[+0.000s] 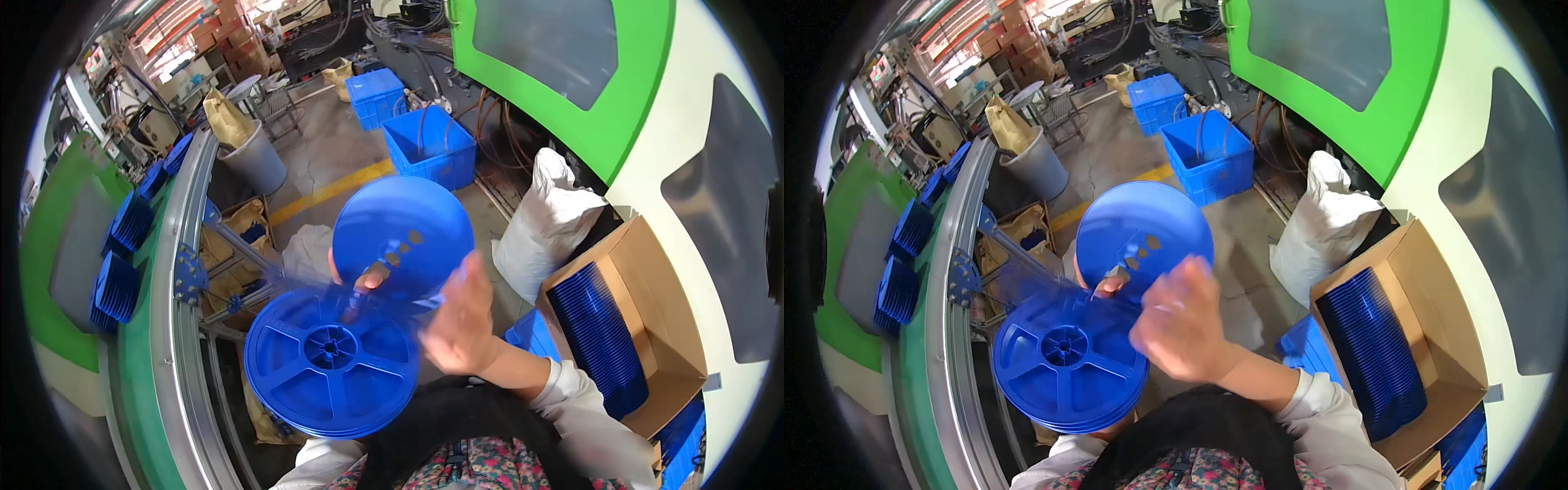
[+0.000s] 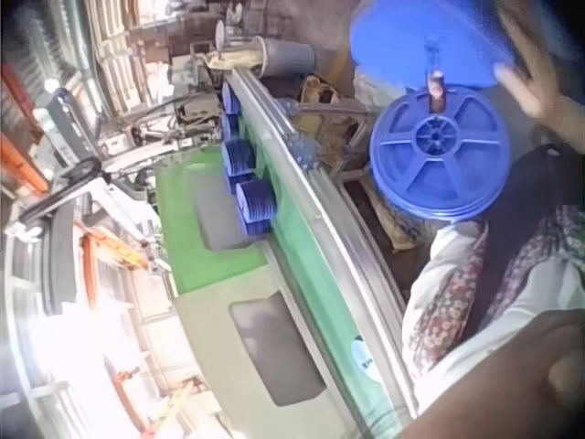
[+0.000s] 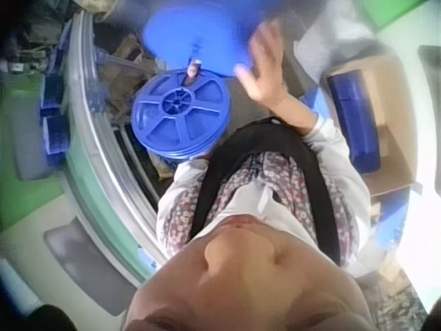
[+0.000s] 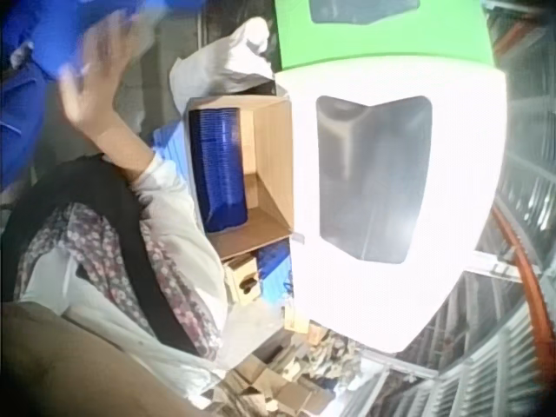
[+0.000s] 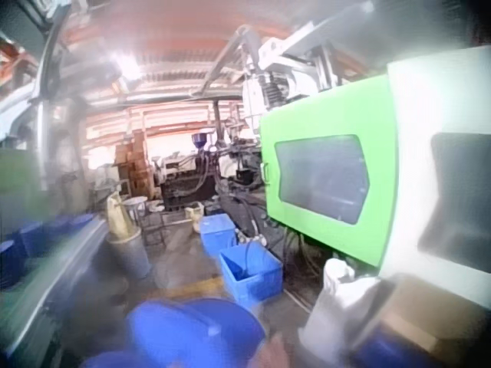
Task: The person picks blue plastic lids from a conveyor belt, stacks them in hand, and places the stacks into a cardboard box. The person repeats this process multiple times, handling the lids by hand without tools.
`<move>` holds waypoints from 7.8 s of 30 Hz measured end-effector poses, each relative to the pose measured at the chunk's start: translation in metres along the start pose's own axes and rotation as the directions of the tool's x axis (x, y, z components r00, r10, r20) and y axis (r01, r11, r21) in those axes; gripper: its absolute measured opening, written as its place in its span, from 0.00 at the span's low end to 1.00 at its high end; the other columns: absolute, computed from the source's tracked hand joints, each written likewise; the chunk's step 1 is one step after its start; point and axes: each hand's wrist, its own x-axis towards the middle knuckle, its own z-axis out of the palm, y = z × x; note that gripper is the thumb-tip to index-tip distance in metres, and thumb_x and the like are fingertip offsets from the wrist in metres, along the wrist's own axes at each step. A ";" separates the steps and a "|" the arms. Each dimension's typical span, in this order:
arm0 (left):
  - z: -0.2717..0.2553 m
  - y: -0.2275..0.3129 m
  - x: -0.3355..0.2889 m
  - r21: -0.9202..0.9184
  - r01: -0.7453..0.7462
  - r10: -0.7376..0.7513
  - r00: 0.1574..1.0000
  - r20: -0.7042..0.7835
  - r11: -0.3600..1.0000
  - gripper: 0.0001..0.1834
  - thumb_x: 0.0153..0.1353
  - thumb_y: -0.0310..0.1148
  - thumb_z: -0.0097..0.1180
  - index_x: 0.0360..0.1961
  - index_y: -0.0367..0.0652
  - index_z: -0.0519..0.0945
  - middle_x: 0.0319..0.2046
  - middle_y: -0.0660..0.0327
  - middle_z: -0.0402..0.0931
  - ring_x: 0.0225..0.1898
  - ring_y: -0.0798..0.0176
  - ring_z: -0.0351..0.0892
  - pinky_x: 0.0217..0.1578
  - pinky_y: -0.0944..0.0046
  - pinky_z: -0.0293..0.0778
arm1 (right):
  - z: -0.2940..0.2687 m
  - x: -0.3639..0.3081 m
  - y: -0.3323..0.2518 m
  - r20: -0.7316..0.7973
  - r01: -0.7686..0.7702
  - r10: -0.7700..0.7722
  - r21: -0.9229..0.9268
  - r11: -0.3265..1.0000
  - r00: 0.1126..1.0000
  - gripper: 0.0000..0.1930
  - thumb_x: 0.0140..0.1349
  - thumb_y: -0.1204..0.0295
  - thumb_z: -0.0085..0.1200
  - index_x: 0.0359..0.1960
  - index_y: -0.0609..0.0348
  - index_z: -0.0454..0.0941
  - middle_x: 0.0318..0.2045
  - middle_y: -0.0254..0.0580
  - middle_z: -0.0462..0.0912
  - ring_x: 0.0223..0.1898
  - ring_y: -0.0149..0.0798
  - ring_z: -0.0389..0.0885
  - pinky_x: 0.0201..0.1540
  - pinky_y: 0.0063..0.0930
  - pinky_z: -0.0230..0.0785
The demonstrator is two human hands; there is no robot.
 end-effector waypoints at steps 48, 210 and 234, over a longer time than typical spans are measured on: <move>-0.035 -0.430 0.023 -0.156 0.986 -0.976 0.016 -0.217 0.051 0.40 0.70 0.63 0.32 0.71 0.43 0.55 0.66 0.54 0.62 0.65 0.55 0.63 0.65 0.51 0.60 | -0.334 -0.181 0.015 -0.621 -0.887 0.778 0.409 0.216 -0.097 0.68 0.45 0.22 0.47 0.74 0.55 0.26 0.75 0.49 0.29 0.75 0.50 0.38 0.73 0.48 0.39; 0.073 0.528 0.135 0.994 0.060 0.861 0.496 -0.111 0.094 0.31 0.67 0.50 0.47 0.65 0.44 0.66 0.62 0.58 0.67 0.63 0.58 0.64 0.65 0.58 0.55 | 0.573 0.281 -0.008 0.688 -0.518 0.326 0.712 -0.473 0.648 0.37 0.65 0.41 0.47 0.62 0.61 0.67 0.58 0.44 0.73 0.60 0.43 0.70 0.64 0.39 0.60; -0.048 0.150 -0.043 -0.197 0.838 -0.624 0.201 -0.755 0.509 0.53 0.58 0.76 0.37 0.75 0.55 0.44 0.73 0.49 0.47 0.71 0.41 0.49 0.65 0.31 0.48 | 0.106 -0.056 0.142 0.825 -0.905 0.516 0.012 -0.425 -0.231 0.35 0.65 0.49 0.50 0.66 0.61 0.64 0.63 0.53 0.69 0.65 0.49 0.66 0.67 0.45 0.58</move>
